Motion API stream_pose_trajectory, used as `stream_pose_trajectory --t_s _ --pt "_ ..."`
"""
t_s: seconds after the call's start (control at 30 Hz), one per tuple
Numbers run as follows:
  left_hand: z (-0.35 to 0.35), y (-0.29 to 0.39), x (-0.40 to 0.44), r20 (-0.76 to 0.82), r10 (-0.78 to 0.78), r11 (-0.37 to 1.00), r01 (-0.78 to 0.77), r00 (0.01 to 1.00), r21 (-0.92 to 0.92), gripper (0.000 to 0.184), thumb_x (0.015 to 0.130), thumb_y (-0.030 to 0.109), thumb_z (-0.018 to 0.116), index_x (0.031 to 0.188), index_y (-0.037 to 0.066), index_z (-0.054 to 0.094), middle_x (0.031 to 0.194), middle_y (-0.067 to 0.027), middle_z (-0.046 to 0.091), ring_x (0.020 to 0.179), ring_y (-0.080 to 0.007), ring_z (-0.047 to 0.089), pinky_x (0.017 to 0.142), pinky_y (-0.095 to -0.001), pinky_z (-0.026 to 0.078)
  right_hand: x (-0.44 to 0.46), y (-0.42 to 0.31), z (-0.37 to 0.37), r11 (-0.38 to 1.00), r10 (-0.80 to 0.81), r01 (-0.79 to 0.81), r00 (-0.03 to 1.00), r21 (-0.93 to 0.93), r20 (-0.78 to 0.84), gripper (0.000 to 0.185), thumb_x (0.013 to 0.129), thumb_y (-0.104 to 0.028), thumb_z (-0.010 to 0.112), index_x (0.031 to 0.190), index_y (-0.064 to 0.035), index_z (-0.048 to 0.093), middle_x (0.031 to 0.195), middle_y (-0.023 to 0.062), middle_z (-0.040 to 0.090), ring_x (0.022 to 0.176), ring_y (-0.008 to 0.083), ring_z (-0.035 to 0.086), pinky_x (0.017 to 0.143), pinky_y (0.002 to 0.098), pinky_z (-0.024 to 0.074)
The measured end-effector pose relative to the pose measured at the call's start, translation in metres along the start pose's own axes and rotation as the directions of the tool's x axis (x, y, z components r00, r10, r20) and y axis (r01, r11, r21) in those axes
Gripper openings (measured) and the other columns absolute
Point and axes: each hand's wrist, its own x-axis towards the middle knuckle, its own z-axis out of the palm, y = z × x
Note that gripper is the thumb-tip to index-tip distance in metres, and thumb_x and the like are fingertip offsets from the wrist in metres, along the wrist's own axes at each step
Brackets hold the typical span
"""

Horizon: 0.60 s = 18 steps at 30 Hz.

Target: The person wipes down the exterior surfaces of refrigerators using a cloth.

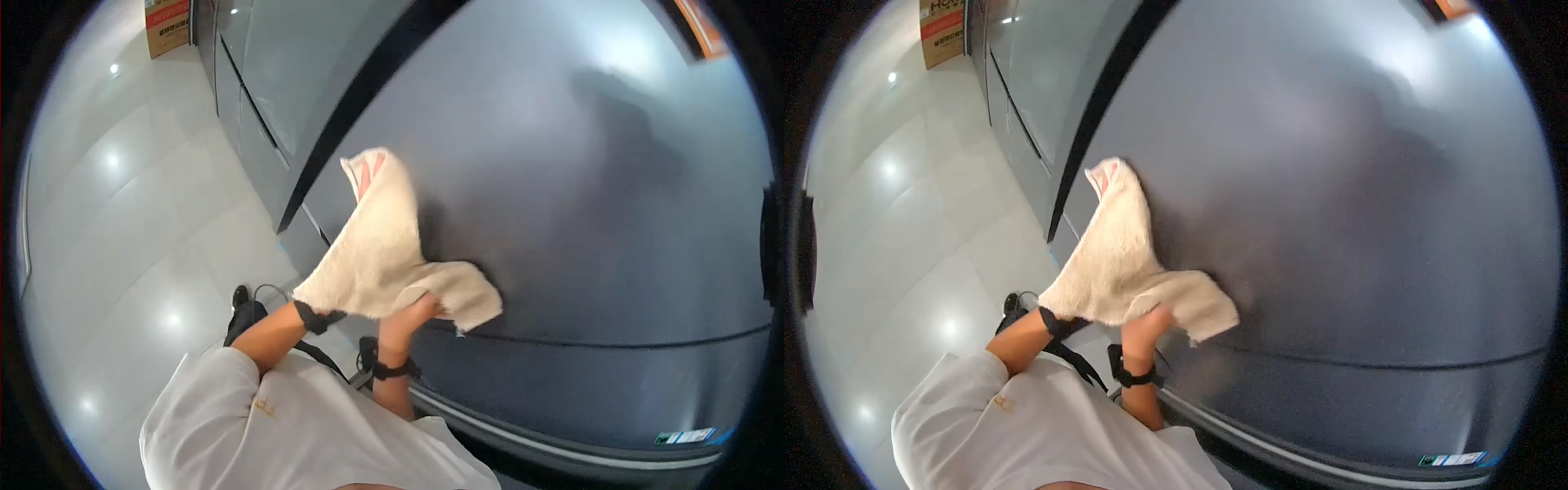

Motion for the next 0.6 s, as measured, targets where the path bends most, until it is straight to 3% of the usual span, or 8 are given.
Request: stream_pose_trajectory --t_s 0.07,0.17,0.23,0.27,0.3,0.5,0.57,0.6 --pt "-0.023 -0.009 -0.006 0.020 -0.092 0.995 0.093 0.996 -0.038 0.086 0.090 0.037 0.068 0.153 -0.002 0.024 0.160 -0.0279 0.018 0.147 -0.0489 0.014 0.116 -0.0649 0.008 0.018 -0.029 0.023 0.991 -0.128 0.129 0.991 -0.025 0.037 0.049 0.086 -0.026 0.075 0.120 0.0009 0.053 0.113 0.0234 0.060 0.105 0.0381 0.058 0.092 0.0493 0.0416" --pt "-0.053 -0.009 -0.002 0.052 -0.161 0.983 0.165 0.986 -0.080 0.086 0.090 0.037 0.068 0.153 -0.002 0.024 0.160 -0.0280 0.018 0.147 -0.0492 0.014 0.116 -0.0652 0.008 0.014 -0.009 0.050 0.980 -0.194 0.197 0.979 -0.040 0.066 0.075 0.085 -0.035 0.077 0.138 -0.0015 0.038 0.135 0.0223 0.048 0.127 0.0379 0.046 0.106 0.0531 0.0317" --pt "-0.079 -0.005 0.016 0.075 -0.177 0.977 0.185 0.981 -0.107 0.086 0.090 0.037 0.068 0.153 -0.002 0.024 0.160 -0.0281 0.018 0.147 -0.0494 0.013 0.116 -0.0653 0.008 0.017 0.022 0.087 0.983 -0.167 0.174 0.980 -0.065 0.106 0.095 0.084 -0.037 0.078 0.151 -0.0026 0.019 0.152 0.0225 0.030 0.142 0.0374 0.031 0.117 0.0525 0.0208" --pt "-0.087 0.001 0.023 0.085 -0.171 0.979 0.179 0.982 -0.101 0.086 0.090 0.037 0.068 0.153 -0.002 0.024 0.159 -0.0281 0.018 0.147 -0.0495 0.013 0.116 -0.0654 0.008 0.029 0.011 0.104 0.976 -0.204 0.210 0.975 -0.061 0.088 0.096 0.085 -0.037 0.078 0.152 -0.0024 0.019 0.153 0.0230 0.029 0.143 0.0373 0.030 0.118 0.0524 0.0205" --pt "-0.056 0.031 -0.002 0.098 -0.149 0.985 0.156 0.984 -0.073 0.086 0.090 0.037 0.068 0.153 -0.002 0.024 0.159 -0.0282 0.018 0.147 -0.0496 0.013 0.116 -0.0654 0.008 0.036 0.003 0.027 0.965 -0.264 0.264 0.965 -0.007 0.009 0.096 0.085 -0.037 0.077 0.152 -0.0022 0.018 0.154 0.0235 0.028 0.143 0.0373 0.030 0.118 0.0524 0.0202" --pt "-0.157 0.089 0.105 0.167 -0.093 0.990 0.110 0.982 -0.092 0.087 0.089 0.038 0.068 0.153 -0.002 0.024 0.159 -0.0284 0.018 0.147 -0.0502 0.012 0.116 -0.0659 0.007 0.164 -0.150 0.118 0.910 -0.416 0.398 0.878 -0.121 -0.238 0.092 0.088 -0.036 0.073 0.152 0.0014 0.018 0.157 0.0274 0.022 0.146 0.0395 0.024 0.120 0.0544 0.0127" --pt "-0.187 0.097 0.157 0.158 -0.049 0.994 0.065 0.986 -0.093 0.087 0.089 0.038 0.068 0.153 -0.002 0.024 0.159 -0.0285 0.018 0.147 -0.0504 0.012 0.116 -0.0660 0.007 0.208 -0.157 0.177 0.948 -0.300 0.318 0.915 0.024 -0.271 0.087 0.089 -0.034 0.071 0.150 0.0033 0.022 0.156 0.0291 0.022 0.147 0.0419 0.020 0.120 0.0576 0.0045" --pt "-0.199 0.105 0.178 0.146 -0.029 0.994 0.044 0.989 -0.098 0.087 0.089 0.038 0.068 0.153 -0.002 0.024 0.159 -0.0285 0.018 0.147 -0.0504 0.012 0.116 -0.0661 0.007 0.224 -0.162 0.190 0.958 -0.173 0.209 0.967 0.197 -0.189 0.086 0.089 -0.034 0.071 0.150 0.0038 0.024 0.156 0.0299 0.022 0.148 0.0433 0.016 0.119 0.0596 -0.0005"
